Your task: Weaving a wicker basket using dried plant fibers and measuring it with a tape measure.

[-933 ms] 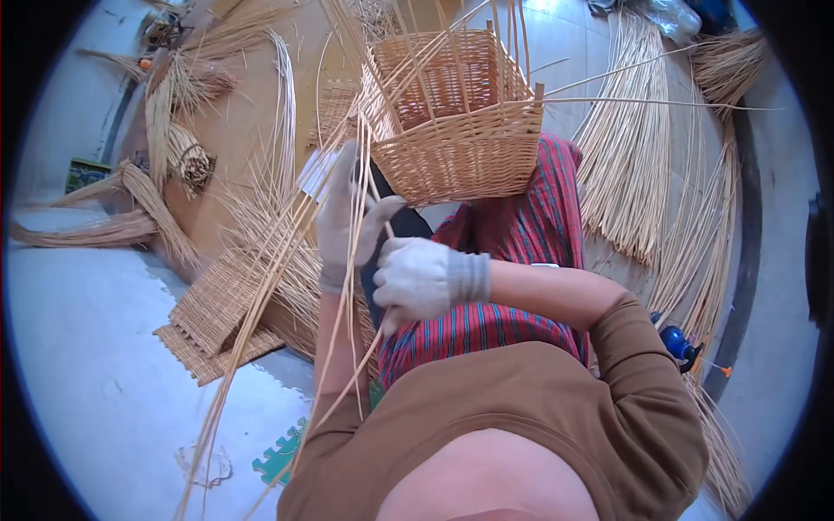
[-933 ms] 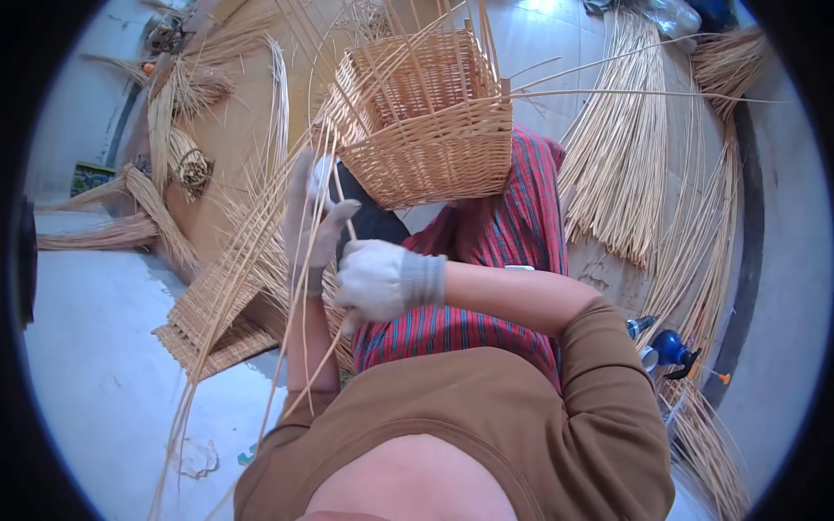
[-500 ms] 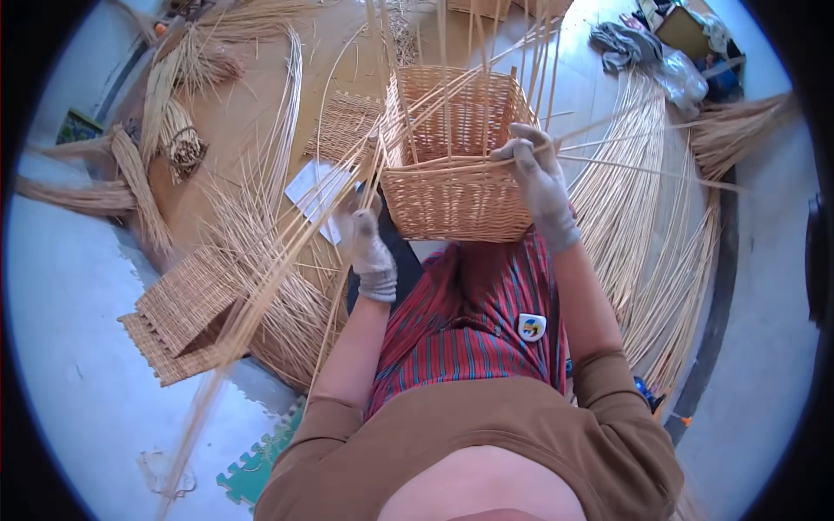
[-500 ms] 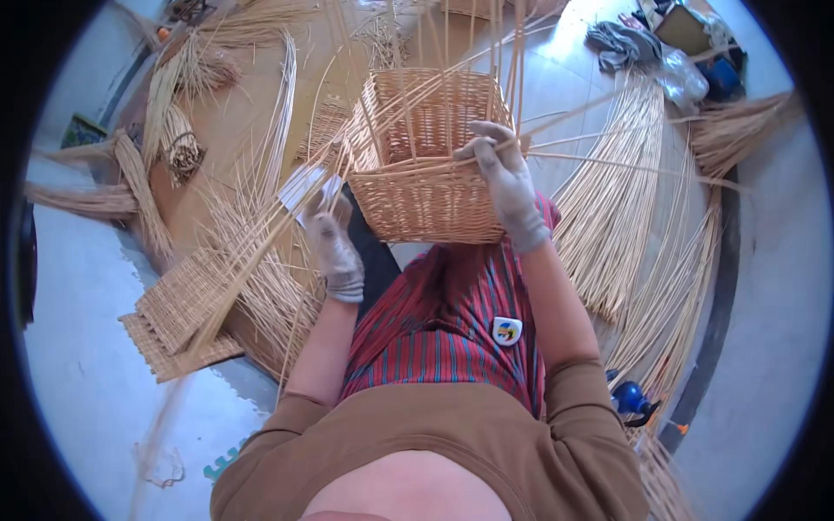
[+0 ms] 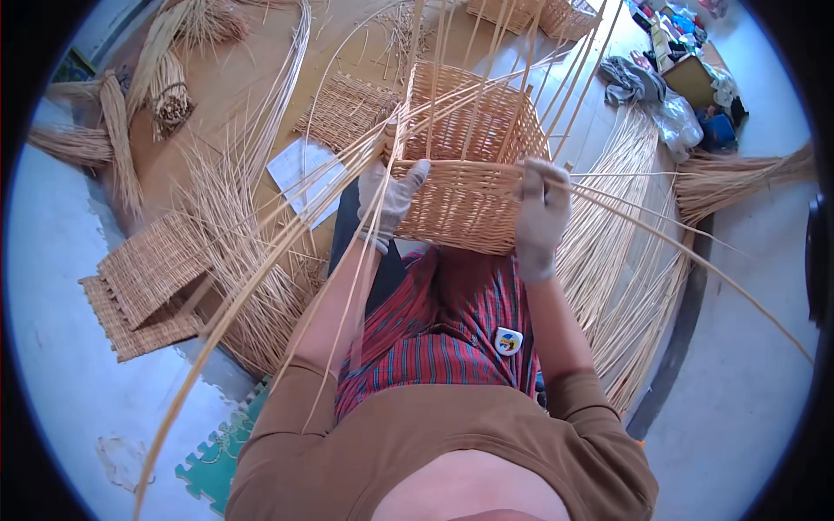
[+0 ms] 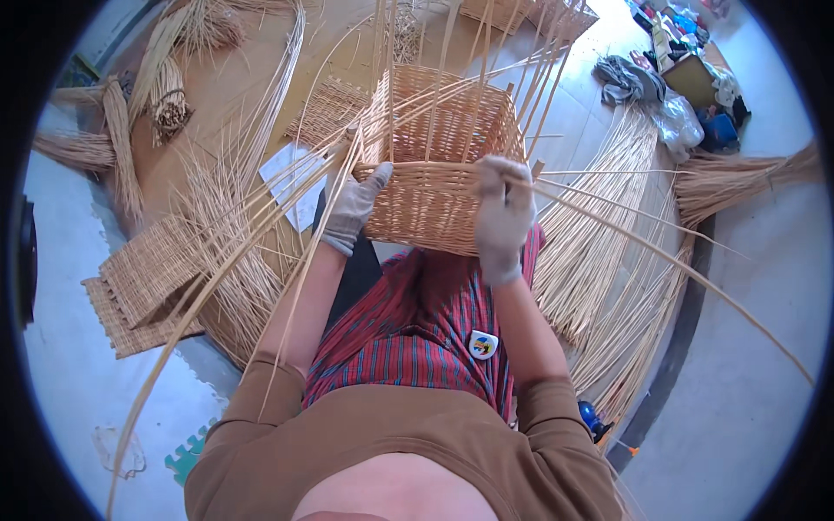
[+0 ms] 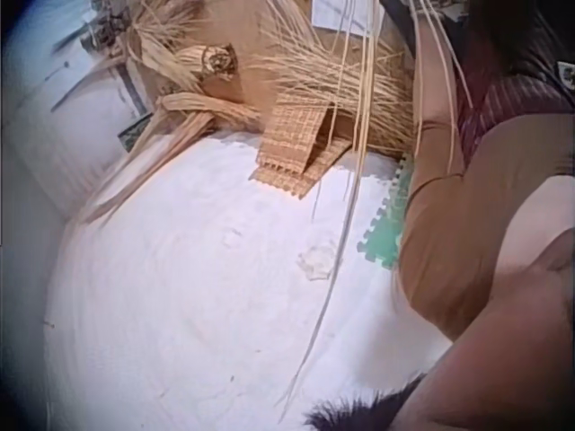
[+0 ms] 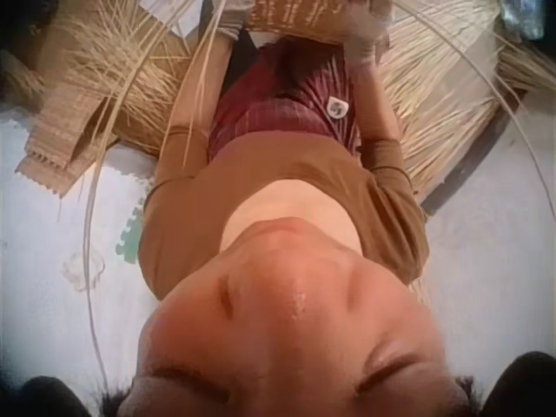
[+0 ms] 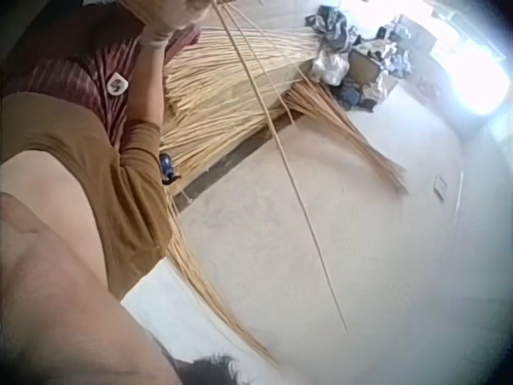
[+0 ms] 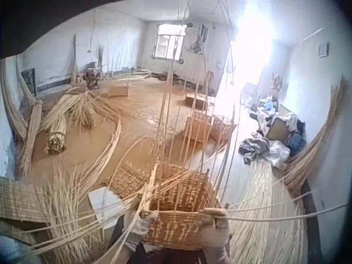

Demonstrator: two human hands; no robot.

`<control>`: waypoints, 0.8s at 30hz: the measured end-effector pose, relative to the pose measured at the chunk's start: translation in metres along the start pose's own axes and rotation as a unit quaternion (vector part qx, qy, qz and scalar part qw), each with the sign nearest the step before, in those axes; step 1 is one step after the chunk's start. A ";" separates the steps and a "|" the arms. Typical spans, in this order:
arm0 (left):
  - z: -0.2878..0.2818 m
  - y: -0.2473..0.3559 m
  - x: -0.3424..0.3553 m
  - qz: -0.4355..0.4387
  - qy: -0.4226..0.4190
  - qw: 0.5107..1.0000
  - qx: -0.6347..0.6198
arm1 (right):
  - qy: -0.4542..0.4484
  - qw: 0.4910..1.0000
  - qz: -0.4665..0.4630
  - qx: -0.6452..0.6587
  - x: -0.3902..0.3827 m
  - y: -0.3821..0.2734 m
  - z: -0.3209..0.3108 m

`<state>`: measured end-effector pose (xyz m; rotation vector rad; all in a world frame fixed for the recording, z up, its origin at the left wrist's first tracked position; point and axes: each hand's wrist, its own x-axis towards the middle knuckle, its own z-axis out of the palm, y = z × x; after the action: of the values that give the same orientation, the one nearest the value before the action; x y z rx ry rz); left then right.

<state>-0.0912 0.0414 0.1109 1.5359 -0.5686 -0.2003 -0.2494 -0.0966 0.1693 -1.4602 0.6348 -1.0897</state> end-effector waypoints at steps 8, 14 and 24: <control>0.020 -0.032 0.002 -0.017 0.107 0.970 -0.219 | -0.041 0.848 -0.445 -0.284 0.092 -0.049 0.144; -0.007 -0.065 0.021 -0.162 0.056 0.958 -0.231 | -0.166 0.927 -0.217 -0.257 0.082 -0.019 0.103; 0.039 0.032 -0.043 -0.054 0.211 0.918 -0.332 | 0.067 0.981 0.115 0.139 0.015 0.040 -0.065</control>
<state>-0.1531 0.0283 0.1305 0.9003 -0.0467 -0.1195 -0.2934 -0.1474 0.1301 -1.0530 0.6966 -1.0530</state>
